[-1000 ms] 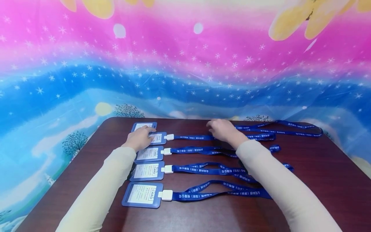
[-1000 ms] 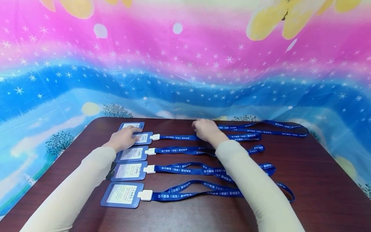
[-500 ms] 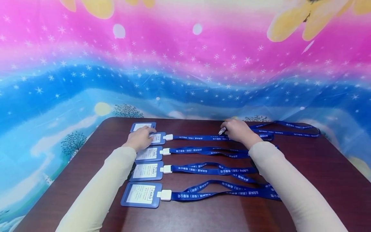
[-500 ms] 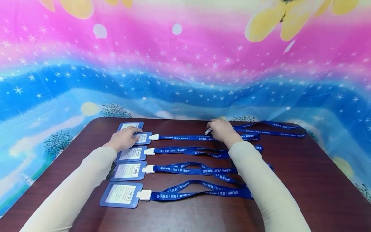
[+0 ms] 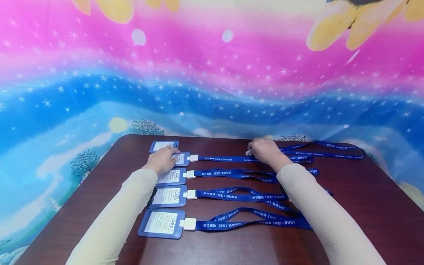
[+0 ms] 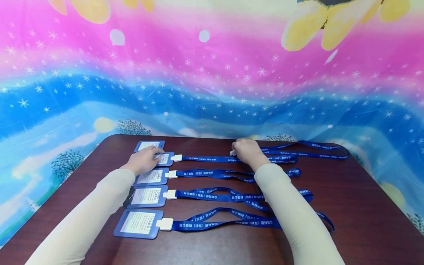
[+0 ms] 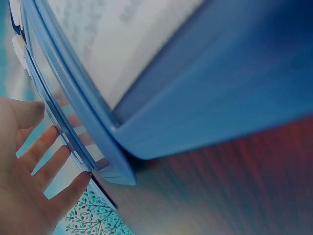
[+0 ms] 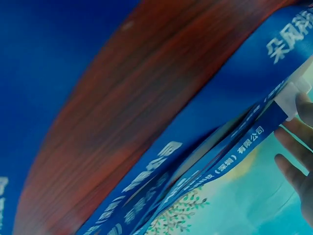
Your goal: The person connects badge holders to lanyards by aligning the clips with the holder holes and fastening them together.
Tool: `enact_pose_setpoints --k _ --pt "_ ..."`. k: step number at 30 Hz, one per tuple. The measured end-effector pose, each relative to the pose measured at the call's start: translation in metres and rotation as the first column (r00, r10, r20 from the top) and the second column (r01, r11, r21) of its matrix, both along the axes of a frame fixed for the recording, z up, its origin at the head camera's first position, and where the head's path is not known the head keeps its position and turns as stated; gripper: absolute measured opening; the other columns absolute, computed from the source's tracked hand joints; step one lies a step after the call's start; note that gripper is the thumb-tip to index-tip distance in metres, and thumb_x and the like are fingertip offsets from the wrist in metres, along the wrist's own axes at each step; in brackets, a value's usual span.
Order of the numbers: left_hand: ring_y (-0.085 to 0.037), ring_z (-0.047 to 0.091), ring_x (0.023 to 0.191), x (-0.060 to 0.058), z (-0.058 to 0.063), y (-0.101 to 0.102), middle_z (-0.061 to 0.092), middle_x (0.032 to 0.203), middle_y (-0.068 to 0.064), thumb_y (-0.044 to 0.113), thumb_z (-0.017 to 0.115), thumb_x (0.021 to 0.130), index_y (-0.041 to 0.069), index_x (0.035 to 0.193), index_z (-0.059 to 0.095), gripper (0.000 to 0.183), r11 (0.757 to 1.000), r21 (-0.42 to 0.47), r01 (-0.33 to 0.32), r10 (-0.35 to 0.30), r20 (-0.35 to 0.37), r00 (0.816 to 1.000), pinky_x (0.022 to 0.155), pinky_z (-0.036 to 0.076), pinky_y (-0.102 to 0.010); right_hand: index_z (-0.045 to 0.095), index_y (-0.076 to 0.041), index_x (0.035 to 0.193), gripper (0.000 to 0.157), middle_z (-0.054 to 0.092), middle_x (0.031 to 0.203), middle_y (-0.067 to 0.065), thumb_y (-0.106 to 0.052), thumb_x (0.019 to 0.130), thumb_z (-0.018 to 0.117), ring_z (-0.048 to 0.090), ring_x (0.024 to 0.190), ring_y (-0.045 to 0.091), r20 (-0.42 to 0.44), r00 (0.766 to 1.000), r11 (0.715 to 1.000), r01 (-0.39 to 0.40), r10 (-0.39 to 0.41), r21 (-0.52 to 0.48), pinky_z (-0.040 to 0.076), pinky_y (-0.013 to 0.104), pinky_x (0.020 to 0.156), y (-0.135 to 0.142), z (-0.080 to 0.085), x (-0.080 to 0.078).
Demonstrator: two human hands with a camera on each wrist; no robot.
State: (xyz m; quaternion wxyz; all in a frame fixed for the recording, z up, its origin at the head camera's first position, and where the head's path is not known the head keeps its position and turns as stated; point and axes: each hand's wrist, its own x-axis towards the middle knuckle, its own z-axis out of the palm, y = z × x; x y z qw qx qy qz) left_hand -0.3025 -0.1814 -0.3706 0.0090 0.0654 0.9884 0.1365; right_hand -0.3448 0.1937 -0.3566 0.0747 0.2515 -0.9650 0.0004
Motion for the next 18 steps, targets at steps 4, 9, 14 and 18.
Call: enact_pose_setpoints --k 4,9,14,18 --pt "-0.038 0.043 0.135 0.001 0.0 0.0 0.05 0.144 -0.016 0.021 0.054 0.101 0.014 0.138 0.058 0.038 1.0 0.002 -0.005 0.005 0.005 1.0 0.105 0.035 -0.062 0.074 -0.007 0.109 0.018 0.069 0.104 0.01 -0.012 0.098 0.062 0.064 0.099 0.028 0.026 1.0 1.0 0.009 -0.009 -0.01 0.053 0.046 0.087 -0.009 0.0 -0.001" --pt "-0.038 0.044 0.134 0.001 -0.001 0.002 0.051 0.142 -0.016 0.021 0.055 0.1 0.013 0.138 0.058 0.039 1.0 0.003 -0.005 0.005 0.007 1.0 0.106 0.035 -0.062 0.072 -0.005 0.115 0.023 0.07 0.109 0.012 -0.014 0.099 0.059 0.063 0.103 0.031 0.073 0.997 1.0 0.021 -0.019 -0.018 0.052 0.047 0.089 -0.016 0.0 -0.001" --pt "-0.038 0.044 0.134 0.002 0.0 0.001 0.052 0.142 -0.016 0.021 0.056 0.1 0.012 0.138 0.058 0.039 1.0 0.001 -0.004 0.004 -0.003 1.0 0.106 0.035 -0.061 0.071 -0.006 0.119 0.025 0.07 0.111 0.012 -0.016 0.099 0.058 0.063 0.104 0.032 0.075 0.997 0.999 0.033 -0.033 0.002 0.052 0.048 0.09 -0.019 0.0 -0.002" --pt "-0.038 0.044 0.134 0.002 0.002 0.002 0.051 0.143 -0.016 0.021 0.056 0.1 0.012 0.138 0.058 0.039 1.0 0.001 -0.006 0.006 0.002 1.0 0.106 0.035 -0.061 0.072 -0.007 0.117 0.024 0.07 0.108 0.011 -0.015 0.099 0.06 0.065 0.1 0.03 0.059 0.998 0.999 0.02 -0.023 0.037 0.054 0.047 0.087 -0.019 0.0 -0.001"
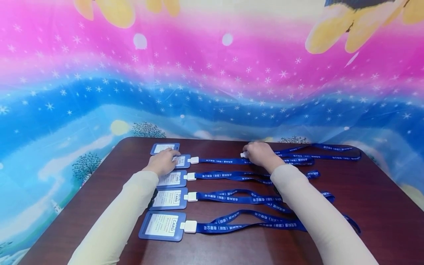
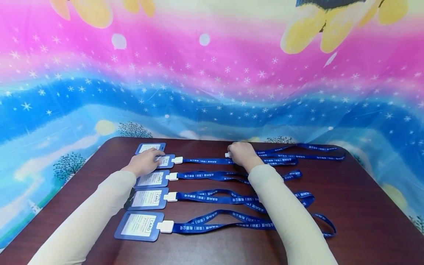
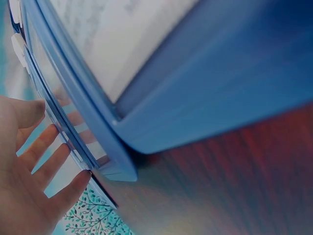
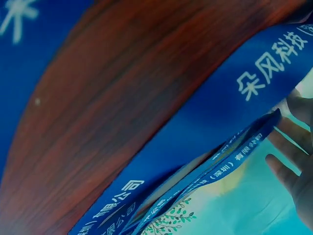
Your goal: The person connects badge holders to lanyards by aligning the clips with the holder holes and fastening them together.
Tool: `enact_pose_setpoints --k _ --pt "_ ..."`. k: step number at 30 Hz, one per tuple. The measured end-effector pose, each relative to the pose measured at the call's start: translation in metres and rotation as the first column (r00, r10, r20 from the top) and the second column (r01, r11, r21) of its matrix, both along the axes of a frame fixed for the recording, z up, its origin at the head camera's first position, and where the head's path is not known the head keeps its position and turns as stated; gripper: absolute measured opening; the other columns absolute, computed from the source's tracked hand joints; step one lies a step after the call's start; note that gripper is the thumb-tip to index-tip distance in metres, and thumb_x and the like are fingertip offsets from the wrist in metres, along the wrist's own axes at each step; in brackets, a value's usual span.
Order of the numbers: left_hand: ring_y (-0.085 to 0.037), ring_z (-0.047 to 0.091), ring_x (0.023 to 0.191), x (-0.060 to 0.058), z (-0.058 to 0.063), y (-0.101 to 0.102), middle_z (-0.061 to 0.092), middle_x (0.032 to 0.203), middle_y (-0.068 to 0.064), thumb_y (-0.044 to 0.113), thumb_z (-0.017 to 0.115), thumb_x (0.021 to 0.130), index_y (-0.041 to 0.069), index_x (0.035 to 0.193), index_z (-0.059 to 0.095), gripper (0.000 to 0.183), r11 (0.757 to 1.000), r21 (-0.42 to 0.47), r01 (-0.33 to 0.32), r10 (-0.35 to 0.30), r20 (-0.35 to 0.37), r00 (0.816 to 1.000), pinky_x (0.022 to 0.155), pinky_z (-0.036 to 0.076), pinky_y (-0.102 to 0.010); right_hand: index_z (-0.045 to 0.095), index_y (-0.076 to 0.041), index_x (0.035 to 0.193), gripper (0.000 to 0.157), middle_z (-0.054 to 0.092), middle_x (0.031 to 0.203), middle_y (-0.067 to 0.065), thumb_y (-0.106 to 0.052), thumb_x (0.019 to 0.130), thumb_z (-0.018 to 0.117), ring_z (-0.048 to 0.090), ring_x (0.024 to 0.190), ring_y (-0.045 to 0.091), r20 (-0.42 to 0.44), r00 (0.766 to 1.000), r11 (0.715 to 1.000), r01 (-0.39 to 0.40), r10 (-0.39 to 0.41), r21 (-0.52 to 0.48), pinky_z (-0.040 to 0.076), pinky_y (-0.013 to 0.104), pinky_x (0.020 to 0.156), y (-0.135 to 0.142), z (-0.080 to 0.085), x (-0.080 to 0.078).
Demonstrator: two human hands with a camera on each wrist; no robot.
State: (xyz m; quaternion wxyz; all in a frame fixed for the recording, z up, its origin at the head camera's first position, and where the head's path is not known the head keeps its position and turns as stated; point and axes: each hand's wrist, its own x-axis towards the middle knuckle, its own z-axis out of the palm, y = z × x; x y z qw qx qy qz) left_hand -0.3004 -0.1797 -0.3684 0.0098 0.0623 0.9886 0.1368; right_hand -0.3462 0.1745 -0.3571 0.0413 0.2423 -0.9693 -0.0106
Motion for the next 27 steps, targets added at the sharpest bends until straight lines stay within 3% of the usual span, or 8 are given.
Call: enact_pose_setpoints --k 6,11,15,23,27 --pt "-0.038 0.043 0.135 -0.001 0.0 0.001 0.05 0.144 -0.017 0.021 0.056 0.1 0.012 0.138 0.058 0.039 1.0 0.004 -0.001 0.001 0.004 1.0 0.107 0.034 -0.061 0.074 -0.007 0.11 0.019 0.07 0.102 0.009 -0.014 0.098 0.062 0.066 0.093 0.027 -0.011 1.0 1.0 -0.02 0.02 0.015 0.054 0.045 0.085 -0.006 -0.002 -0.001" --pt "-0.038 0.043 0.135 -0.001 -0.001 -0.002 0.05 0.144 -0.016 0.022 0.055 0.101 0.013 0.138 0.058 0.038 1.0 0.0 0.006 -0.006 0.002 1.0 0.107 0.034 -0.061 0.074 -0.009 0.093 0.011 0.068 0.09 0.006 -0.012 0.096 0.064 0.062 0.078 0.023 -0.03 0.999 0.999 -0.021 0.022 0.033 0.056 0.043 0.077 -0.021 -0.002 -0.006" --pt "-0.038 0.044 0.135 -0.001 -0.001 -0.005 0.05 0.145 -0.016 0.02 0.056 0.1 0.013 0.137 0.058 0.038 1.0 0.0 0.009 -0.009 -0.009 1.0 0.106 0.034 -0.063 0.072 -0.01 0.083 0.015 0.067 0.085 0.006 -0.011 0.095 0.063 0.06 0.072 0.021 -0.027 1.0 1.0 -0.015 0.016 0.028 0.055 0.042 0.072 -0.038 -0.001 -0.009" --pt "-0.038 0.041 0.137 -0.011 0.001 -0.005 0.046 0.148 -0.016 0.02 0.055 0.1 0.012 0.14 0.056 0.04 1.0 -0.003 0.002 -0.002 -0.02 1.0 0.106 0.033 -0.063 0.072 -0.006 0.093 0.016 0.066 0.086 0.009 -0.021 0.096 0.066 0.065 0.08 0.024 0.017 0.998 0.998 0.058 -0.059 0.039 0.057 0.044 0.077 -0.057 0.0 -0.014" --pt "-0.039 0.039 0.137 -0.018 0.004 -0.006 0.043 0.149 -0.018 0.019 0.053 0.101 0.01 0.142 0.054 0.042 0.999 -0.01 -0.046 0.046 -0.041 0.998 0.105 0.036 -0.063 0.071 -0.007 0.088 0.016 0.064 0.081 0.007 -0.02 0.096 0.067 0.063 0.076 0.023 0.05 0.993 0.994 0.106 -0.106 -0.004 0.057 0.043 0.077 -0.059 -0.001 -0.016"
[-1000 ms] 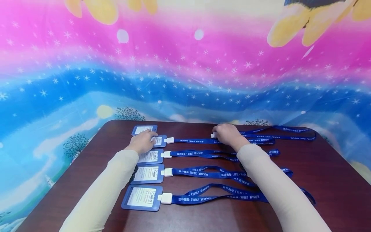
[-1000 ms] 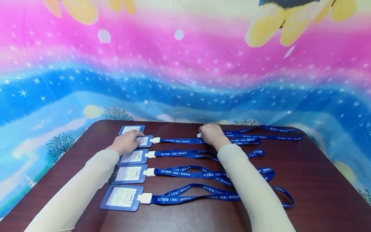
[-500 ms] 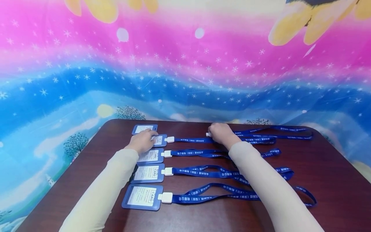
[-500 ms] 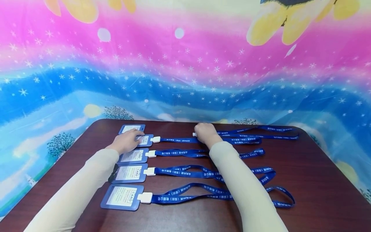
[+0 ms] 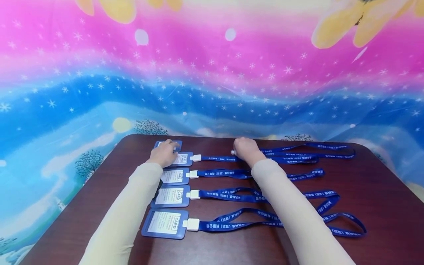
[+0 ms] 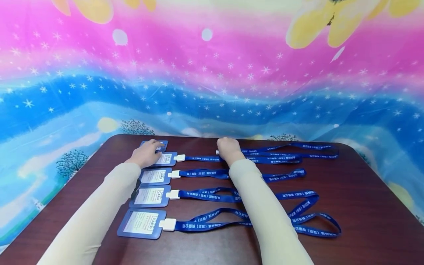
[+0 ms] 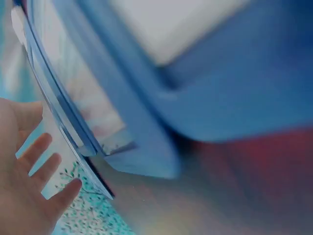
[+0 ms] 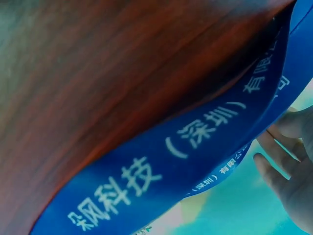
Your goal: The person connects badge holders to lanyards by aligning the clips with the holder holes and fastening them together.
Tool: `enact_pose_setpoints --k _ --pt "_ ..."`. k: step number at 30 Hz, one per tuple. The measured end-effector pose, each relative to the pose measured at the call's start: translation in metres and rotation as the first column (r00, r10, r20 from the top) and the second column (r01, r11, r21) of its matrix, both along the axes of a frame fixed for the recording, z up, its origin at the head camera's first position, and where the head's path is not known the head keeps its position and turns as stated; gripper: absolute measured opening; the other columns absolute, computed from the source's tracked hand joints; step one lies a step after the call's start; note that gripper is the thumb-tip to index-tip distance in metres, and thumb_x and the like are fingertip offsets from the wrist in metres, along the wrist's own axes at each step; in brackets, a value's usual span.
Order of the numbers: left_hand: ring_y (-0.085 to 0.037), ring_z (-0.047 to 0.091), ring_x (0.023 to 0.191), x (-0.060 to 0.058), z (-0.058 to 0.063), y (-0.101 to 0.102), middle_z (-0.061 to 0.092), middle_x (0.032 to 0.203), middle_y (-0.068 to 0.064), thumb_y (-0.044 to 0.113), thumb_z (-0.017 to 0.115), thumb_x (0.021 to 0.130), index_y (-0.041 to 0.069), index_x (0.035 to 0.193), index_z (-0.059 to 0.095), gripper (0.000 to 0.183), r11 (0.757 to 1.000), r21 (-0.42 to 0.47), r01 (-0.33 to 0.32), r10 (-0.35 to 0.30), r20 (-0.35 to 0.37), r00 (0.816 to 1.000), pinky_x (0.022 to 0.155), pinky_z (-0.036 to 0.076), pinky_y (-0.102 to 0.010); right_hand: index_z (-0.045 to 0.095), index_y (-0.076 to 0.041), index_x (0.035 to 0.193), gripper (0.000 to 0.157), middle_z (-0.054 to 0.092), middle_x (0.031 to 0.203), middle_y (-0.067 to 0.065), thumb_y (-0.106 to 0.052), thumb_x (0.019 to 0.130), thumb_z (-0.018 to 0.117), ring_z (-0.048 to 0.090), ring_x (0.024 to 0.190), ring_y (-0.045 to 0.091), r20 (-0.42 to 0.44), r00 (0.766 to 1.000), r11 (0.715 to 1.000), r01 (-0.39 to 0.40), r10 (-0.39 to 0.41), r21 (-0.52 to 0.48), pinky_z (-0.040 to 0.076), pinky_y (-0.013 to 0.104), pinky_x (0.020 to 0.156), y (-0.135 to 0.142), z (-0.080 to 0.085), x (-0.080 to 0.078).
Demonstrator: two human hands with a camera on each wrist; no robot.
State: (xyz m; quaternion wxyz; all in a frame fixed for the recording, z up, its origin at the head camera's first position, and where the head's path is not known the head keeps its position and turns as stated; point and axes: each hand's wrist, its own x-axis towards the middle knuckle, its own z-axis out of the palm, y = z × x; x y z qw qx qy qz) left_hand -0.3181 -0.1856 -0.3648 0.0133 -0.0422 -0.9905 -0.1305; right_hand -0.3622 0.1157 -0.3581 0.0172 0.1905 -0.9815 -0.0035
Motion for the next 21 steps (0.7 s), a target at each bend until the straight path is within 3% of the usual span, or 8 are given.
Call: enact_pose_setpoints --k 4,10,15,21 --pt "-0.04 0.037 0.136 -0.008 0.0 0.001 0.041 0.147 -0.019 0.02 0.05 0.102 0.009 0.144 0.05 0.043 0.994 0.021 -0.106 0.106 -0.002 0.994 0.104 0.036 -0.061 0.07 -0.007 0.082 0.016 0.064 0.078 0.007 -0.014 0.096 0.065 0.063 0.073 0.022 -0.002 1.0 1.0 0.007 -0.007 -0.027 0.057 0.043 0.072 0.0 0.0 0.001" --pt "-0.046 0.032 0.137 -0.012 -0.004 0.001 0.034 0.149 -0.024 0.02 0.044 0.103 0.011 0.152 0.039 0.05 0.971 0.02 -0.24 0.237 0.086 0.968 0.101 0.034 -0.069 0.072 -0.006 0.09 0.012 0.068 0.085 0.008 -0.013 0.096 0.064 0.066 0.077 0.024 0.001 1.0 1.0 0.015 -0.015 -0.002 0.058 0.042 0.072 -0.004 -0.003 0.002" --pt "-0.049 0.031 0.136 -0.013 -0.003 0.001 0.03 0.152 -0.026 0.022 0.04 0.105 0.011 0.154 0.036 0.05 0.969 -0.001 -0.248 0.246 0.124 0.961 0.1 0.035 -0.069 0.072 -0.006 0.094 0.012 0.068 0.087 0.008 -0.015 0.097 0.064 0.066 0.079 0.023 -0.001 1.0 1.0 0.027 -0.027 0.009 0.058 0.042 0.073 -0.005 -0.005 -0.001" --pt "-0.049 0.034 0.134 -0.014 0.003 0.012 0.034 0.15 -0.025 0.023 0.043 0.104 0.01 0.152 0.039 0.05 0.978 -0.006 -0.208 0.208 0.109 0.972 0.103 0.035 -0.066 0.072 -0.005 0.098 0.013 0.069 0.091 0.009 -0.015 0.097 0.064 0.066 0.083 0.025 -0.008 1.0 1.0 0.027 -0.027 0.002 0.058 0.043 0.076 -0.002 -0.004 -0.003"
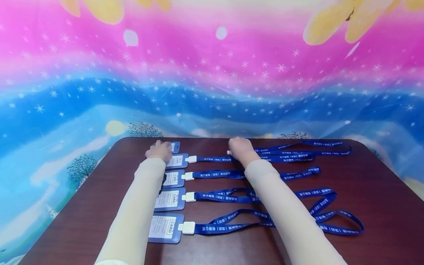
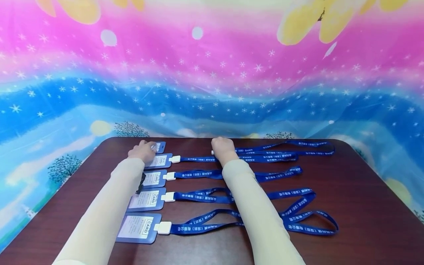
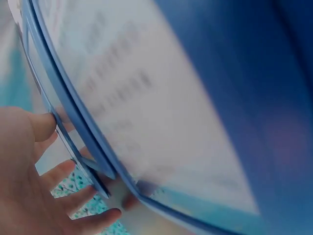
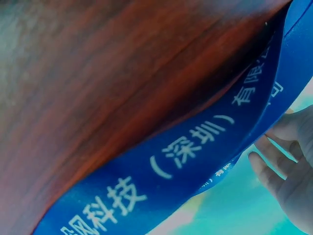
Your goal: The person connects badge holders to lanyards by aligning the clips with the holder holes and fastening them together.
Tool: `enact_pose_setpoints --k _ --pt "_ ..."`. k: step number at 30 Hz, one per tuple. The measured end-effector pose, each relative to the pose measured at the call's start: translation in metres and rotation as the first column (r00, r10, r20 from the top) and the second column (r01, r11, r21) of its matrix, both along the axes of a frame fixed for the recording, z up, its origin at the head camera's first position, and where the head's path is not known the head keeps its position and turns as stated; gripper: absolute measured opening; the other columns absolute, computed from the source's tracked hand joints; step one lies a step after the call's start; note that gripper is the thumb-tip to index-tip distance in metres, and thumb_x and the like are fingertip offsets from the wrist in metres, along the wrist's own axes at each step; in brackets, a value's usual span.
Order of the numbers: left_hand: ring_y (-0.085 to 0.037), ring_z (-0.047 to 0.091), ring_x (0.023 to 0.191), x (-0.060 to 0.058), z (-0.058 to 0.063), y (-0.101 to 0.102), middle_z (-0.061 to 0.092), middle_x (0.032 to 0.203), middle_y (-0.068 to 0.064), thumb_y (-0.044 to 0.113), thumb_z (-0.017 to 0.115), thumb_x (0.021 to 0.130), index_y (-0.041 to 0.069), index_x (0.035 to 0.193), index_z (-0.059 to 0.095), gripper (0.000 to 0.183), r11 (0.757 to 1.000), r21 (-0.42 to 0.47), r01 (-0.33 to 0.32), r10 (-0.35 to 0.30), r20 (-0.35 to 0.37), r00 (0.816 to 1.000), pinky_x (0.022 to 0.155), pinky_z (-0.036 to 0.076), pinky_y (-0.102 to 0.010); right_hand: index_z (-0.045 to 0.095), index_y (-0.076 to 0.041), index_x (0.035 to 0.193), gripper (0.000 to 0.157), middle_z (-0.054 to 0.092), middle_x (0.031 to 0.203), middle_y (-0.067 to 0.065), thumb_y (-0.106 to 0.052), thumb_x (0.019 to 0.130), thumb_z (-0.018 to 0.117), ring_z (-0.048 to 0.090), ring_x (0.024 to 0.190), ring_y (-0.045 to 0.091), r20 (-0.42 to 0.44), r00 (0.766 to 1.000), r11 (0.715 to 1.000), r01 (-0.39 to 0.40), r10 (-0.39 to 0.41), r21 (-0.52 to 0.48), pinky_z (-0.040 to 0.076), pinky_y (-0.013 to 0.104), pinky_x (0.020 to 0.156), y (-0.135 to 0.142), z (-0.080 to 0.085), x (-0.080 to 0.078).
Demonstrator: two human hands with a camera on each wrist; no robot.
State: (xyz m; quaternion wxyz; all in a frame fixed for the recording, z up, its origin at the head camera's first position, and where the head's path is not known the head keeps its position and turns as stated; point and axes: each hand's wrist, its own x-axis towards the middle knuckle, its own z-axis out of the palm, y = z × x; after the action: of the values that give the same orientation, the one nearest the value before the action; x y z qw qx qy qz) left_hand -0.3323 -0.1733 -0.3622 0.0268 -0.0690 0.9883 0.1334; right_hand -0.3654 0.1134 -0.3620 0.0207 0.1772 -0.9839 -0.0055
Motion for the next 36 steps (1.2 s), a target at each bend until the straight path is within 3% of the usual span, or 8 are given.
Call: enact_pose_setpoints --k 9,16,26,31,36 --pt "-0.044 0.038 0.132 -0.009 -0.002 0.022 0.035 0.15 -0.022 0.024 0.048 0.102 0.011 0.151 0.041 0.051 0.998 -0.011 0.065 -0.065 0.003 0.998 0.103 0.037 -0.061 0.072 -0.005 0.1 0.014 0.068 0.093 0.01 -0.016 0.097 0.064 0.066 0.084 0.025 0.003 1.0 1.0 0.007 -0.007 -0.003 0.058 0.043 0.077 -0.001 0.002 0.003" --pt "-0.043 0.036 0.134 -0.006 0.001 0.036 0.038 0.151 -0.02 0.026 0.048 0.103 0.011 0.151 0.042 0.051 0.995 -0.032 0.098 -0.097 0.015 0.995 0.103 0.037 -0.06 0.072 -0.005 0.1 0.014 0.068 0.092 0.009 -0.016 0.097 0.064 0.067 0.083 0.024 -0.002 1.0 1.0 0.011 -0.011 0.003 0.058 0.042 0.076 -0.002 0.001 0.003" --pt "-0.041 0.034 0.138 -0.007 0.003 0.034 0.037 0.153 -0.02 0.031 0.048 0.103 0.013 0.152 0.04 0.053 0.995 -0.021 0.093 -0.093 0.017 0.996 0.11 0.029 -0.06 0.072 -0.007 0.091 0.014 0.066 0.083 0.006 -0.017 0.097 0.065 0.063 0.075 0.02 0.014 1.0 1.0 0.002 -0.002 -0.02 0.057 0.039 0.074 -0.005 0.003 -0.004" --pt "-0.042 0.041 0.134 -0.009 -0.001 0.032 0.037 0.152 -0.02 0.029 0.049 0.103 0.013 0.152 0.041 0.052 0.997 0.003 0.073 -0.073 0.022 0.997 0.104 0.037 -0.059 0.073 -0.007 0.093 0.014 0.066 0.082 0.006 -0.018 0.097 0.064 0.064 0.075 0.02 0.039 0.999 0.999 -0.016 0.018 -0.035 0.057 0.038 0.078 -0.016 0.003 -0.009" --pt "-0.043 0.047 0.128 -0.007 -0.001 0.035 0.041 0.149 -0.021 0.029 0.051 0.102 0.013 0.149 0.046 0.05 0.996 0.01 0.092 -0.092 0.009 0.996 0.099 0.042 -0.058 0.065 -0.011 0.076 0.023 0.06 0.072 0.002 -0.018 0.098 0.062 0.057 0.068 0.018 0.056 0.998 0.998 -0.017 0.02 -0.061 0.054 0.035 0.07 -0.03 0.003 -0.013"
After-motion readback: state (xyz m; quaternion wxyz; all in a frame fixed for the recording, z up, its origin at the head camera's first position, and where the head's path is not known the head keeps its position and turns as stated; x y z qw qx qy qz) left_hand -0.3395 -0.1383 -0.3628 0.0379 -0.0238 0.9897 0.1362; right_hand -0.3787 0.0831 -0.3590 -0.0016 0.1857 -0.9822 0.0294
